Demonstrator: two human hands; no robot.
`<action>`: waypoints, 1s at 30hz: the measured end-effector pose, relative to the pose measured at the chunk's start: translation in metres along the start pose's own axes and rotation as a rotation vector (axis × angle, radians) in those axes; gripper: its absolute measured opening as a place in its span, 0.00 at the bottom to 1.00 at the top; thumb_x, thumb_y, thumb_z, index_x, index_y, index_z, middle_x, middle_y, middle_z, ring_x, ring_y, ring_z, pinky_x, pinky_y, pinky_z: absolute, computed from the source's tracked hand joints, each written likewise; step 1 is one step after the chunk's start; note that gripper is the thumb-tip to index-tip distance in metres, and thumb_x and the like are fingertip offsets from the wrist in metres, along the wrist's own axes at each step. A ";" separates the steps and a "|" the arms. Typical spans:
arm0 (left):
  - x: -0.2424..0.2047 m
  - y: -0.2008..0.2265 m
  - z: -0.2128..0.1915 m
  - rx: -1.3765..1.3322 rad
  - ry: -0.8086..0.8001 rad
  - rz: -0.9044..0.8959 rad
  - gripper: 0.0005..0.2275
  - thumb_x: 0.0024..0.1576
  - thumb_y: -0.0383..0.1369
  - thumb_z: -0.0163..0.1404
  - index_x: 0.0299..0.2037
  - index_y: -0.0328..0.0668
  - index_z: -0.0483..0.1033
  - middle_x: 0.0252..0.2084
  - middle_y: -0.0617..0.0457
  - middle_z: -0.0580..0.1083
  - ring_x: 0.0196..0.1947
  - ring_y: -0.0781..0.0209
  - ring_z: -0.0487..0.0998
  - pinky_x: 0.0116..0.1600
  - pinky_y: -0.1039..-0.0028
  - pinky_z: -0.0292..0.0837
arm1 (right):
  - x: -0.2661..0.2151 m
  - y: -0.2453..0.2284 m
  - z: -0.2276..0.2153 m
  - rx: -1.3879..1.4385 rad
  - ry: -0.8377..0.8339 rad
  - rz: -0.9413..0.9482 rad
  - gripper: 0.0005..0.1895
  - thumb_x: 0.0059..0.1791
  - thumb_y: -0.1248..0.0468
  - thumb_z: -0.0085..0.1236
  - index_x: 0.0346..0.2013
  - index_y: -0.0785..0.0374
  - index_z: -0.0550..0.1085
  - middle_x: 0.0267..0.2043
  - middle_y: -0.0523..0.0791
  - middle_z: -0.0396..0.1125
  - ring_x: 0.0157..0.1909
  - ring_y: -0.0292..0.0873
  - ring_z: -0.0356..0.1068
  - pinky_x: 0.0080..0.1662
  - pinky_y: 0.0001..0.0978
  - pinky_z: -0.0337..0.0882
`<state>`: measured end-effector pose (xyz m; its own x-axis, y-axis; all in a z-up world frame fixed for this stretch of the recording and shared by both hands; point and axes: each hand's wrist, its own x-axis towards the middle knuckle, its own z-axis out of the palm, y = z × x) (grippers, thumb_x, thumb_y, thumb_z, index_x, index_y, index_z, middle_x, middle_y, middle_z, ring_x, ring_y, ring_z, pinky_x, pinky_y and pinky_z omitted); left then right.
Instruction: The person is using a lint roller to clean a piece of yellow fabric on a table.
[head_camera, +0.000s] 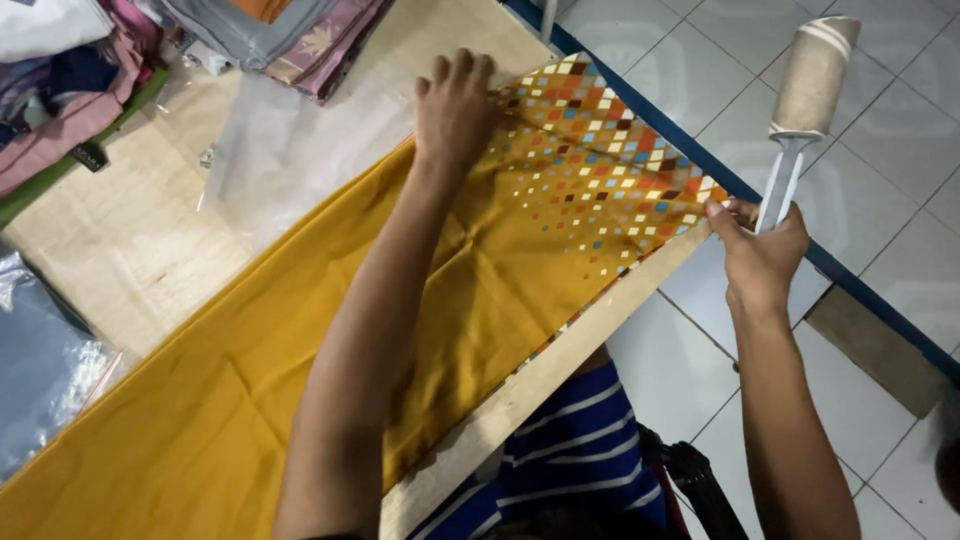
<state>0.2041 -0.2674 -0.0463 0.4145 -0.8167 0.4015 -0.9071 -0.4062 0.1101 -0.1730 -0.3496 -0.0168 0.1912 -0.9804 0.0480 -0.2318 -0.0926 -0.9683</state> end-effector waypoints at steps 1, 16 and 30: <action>-0.009 0.026 -0.018 -0.001 -0.002 0.002 0.18 0.57 0.32 0.54 0.59 0.47 0.71 0.57 0.46 0.70 0.54 0.48 0.68 0.58 0.49 0.70 | 0.000 -0.002 0.000 0.000 0.002 0.002 0.19 0.50 0.66 0.70 0.51 0.62 0.70 0.40 0.41 0.69 0.47 0.36 0.72 0.51 0.27 0.80; -0.137 0.141 -0.052 -0.270 -0.174 0.684 0.32 0.62 0.65 0.28 0.73 0.67 0.60 0.77 0.62 0.59 0.79 0.49 0.44 0.77 0.35 0.40 | 0.009 -0.008 -0.010 0.044 0.043 0.151 0.15 0.45 0.68 0.72 0.37 0.57 0.72 0.33 0.37 0.72 0.42 0.31 0.75 0.49 0.23 0.78; -0.146 0.132 -0.056 -0.255 0.025 0.454 0.32 0.73 0.63 0.30 0.81 0.57 0.46 0.81 0.57 0.26 0.80 0.56 0.20 0.84 0.46 0.14 | 0.031 0.017 -0.016 -0.149 -0.022 -0.092 0.17 0.57 0.52 0.61 0.52 0.60 0.74 0.47 0.42 0.72 0.47 0.37 0.73 0.48 0.27 0.75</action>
<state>0.0194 -0.1787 -0.0394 -0.0237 -0.8763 0.4811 -0.9854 0.1016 0.1366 -0.1865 -0.3840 -0.0281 0.2388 -0.9627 0.1272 -0.3514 -0.2078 -0.9129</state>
